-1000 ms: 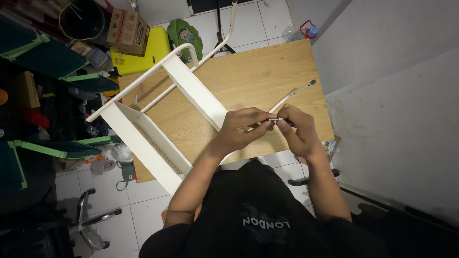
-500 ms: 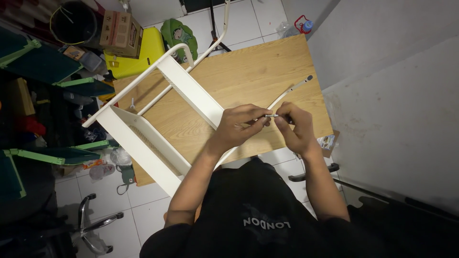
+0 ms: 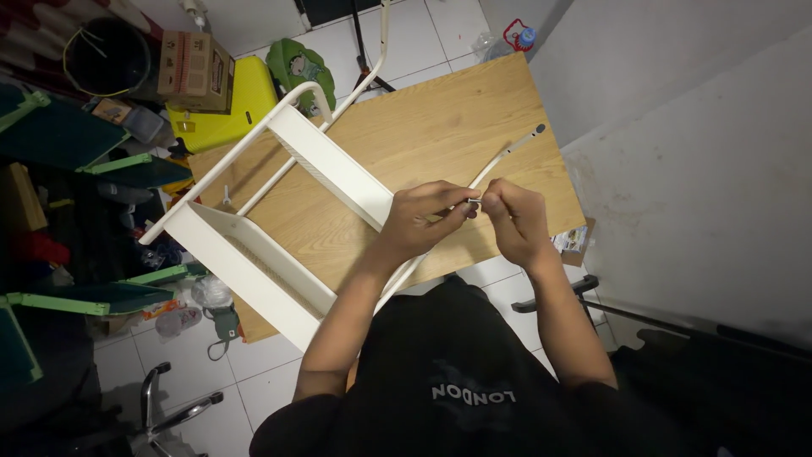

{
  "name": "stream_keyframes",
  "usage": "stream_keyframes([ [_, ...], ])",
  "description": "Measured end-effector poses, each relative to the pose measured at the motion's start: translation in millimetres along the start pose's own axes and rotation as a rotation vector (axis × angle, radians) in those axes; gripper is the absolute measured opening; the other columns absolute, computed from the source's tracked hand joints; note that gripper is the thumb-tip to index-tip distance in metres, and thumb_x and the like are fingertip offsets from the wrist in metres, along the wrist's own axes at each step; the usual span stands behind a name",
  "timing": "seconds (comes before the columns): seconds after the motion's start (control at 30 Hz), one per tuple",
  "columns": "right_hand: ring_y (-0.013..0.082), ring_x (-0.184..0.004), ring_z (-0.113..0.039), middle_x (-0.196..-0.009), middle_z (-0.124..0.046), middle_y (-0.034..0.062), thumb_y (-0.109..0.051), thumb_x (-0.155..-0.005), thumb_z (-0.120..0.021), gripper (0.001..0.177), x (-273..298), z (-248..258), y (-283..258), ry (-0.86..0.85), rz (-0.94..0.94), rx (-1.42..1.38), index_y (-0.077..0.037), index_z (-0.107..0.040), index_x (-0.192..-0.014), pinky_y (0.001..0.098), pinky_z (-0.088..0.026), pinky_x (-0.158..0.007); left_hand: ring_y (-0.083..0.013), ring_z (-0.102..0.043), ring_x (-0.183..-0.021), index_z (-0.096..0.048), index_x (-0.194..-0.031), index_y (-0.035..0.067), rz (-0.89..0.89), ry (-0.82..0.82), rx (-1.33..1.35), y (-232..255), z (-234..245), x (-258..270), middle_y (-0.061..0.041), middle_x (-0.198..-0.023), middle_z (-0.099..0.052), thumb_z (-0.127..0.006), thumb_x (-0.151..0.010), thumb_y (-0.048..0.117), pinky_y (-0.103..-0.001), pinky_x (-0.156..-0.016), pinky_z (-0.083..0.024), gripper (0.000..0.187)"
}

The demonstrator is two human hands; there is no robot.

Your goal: The person assembles a white metal shelving unit by connecting vertical poles to a mesh basket base using screws and an Allen key. They tighten multiple fasteners at each corner to secure the frame.

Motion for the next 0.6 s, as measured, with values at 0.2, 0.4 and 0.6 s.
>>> stream_keyframes([
  [0.2, 0.0127, -0.061, -0.043, -0.071, -0.054, 0.0051, -0.028, -0.107, -0.057, 0.036, 4.0, -5.2, 0.8, 0.044, -0.015, -0.045, 0.001, -0.056, -0.087, 0.0281, -0.036, -0.056, -0.0147, -0.077, -0.096, -0.073, -0.119, 0.004, 0.028, -0.008, 0.046, 1.2, 7.2, 0.2, -0.008, -0.105, -0.076, -0.07, -0.1, 0.005, -0.026, -0.082, -0.065, 0.019],
  [0.4, 0.0077, -0.065, -0.045, -0.072, -0.051, 0.0021, -0.016, -0.104, -0.059, 0.016, 4.1, -12.5, -6.0, 0.052, -0.007, -0.086, -0.001, -0.057, -0.098, 0.0249, -0.038, -0.058, -0.0139, -0.077, -0.093, -0.074, -0.119, 0.003, -0.019, -0.027, -0.003, 4.6, 15.3, 2.5, -0.008, -0.103, -0.076, -0.07, -0.1, 0.007, -0.026, -0.08, -0.063, 0.019],
  [0.6, 0.0072, -0.069, -0.047, -0.078, -0.055, -0.0002, -0.018, -0.107, -0.06, 0.018, -0.3, -20.9, -10.6, 0.066, -0.001, -0.039, -0.001, -0.061, -0.1, 0.0239, -0.039, -0.063, -0.0137, -0.077, -0.096, -0.073, -0.121, 0.002, -0.009, -0.054, 0.066, -11.5, 22.1, 1.8, -0.009, -0.108, -0.075, -0.07, -0.101, 0.008, -0.026, -0.081, -0.066, 0.021],
])
Point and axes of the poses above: each hand's wrist, its own x-axis away from the middle knuckle, its own z-axis out of the back of the hand, y = z × x, the point moved 6 cm from there along -x, towards the middle knuckle
